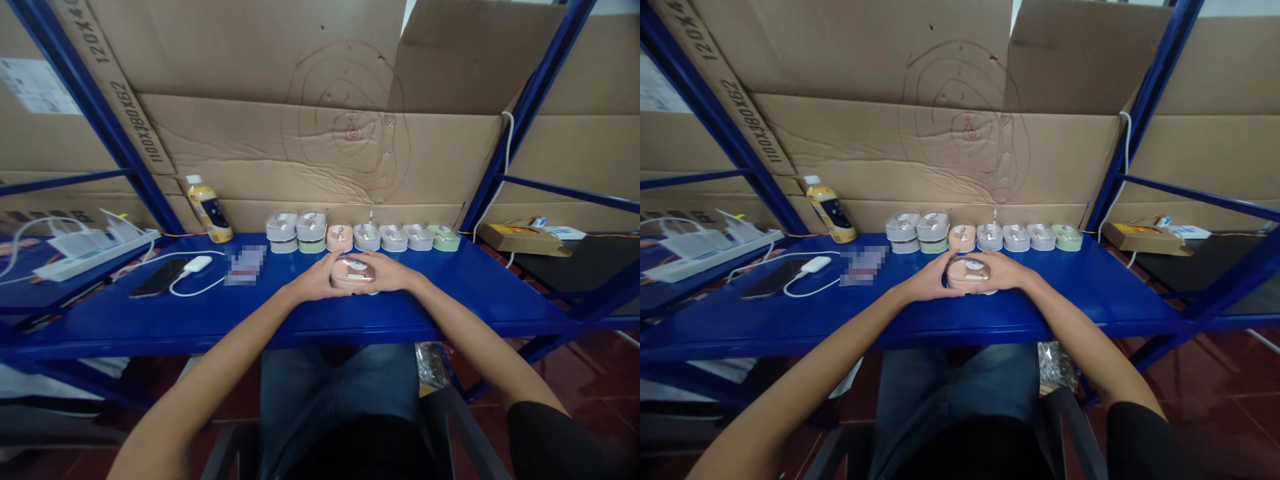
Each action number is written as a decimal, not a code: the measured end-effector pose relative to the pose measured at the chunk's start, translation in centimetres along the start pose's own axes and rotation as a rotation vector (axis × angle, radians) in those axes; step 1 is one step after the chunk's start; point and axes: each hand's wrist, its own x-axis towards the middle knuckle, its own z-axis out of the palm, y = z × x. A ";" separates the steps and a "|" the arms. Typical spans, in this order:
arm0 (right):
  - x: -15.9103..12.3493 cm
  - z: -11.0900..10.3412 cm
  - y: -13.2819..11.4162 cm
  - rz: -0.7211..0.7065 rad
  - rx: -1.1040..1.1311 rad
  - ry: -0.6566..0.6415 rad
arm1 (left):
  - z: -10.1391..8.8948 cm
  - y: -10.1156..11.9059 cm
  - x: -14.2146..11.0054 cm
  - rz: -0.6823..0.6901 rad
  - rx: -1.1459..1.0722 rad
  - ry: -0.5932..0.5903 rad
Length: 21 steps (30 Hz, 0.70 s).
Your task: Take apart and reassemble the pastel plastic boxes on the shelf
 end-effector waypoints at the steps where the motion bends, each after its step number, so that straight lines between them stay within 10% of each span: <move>1: -0.2 -0.5 0.4 -0.019 0.032 0.014 | -0.1 -0.1 0.0 -0.013 -0.007 0.004; 6: -1.2 -5.5 4.6 0.160 0.115 0.487 | -0.6 -1.0 0.0 -0.121 -0.033 0.104; 10: -2.2 -9.8 10.1 0.719 -0.150 0.916 | -0.6 -1.1 0.1 -0.129 0.002 0.083; 14: -3.3 -11.3 15.0 1.197 -0.278 0.915 | -0.4 -1.0 0.3 -0.117 0.018 0.060; 21: -4.7 -10.3 18.1 1.265 -0.382 0.821 | -0.5 -1.0 0.3 -0.122 0.024 0.058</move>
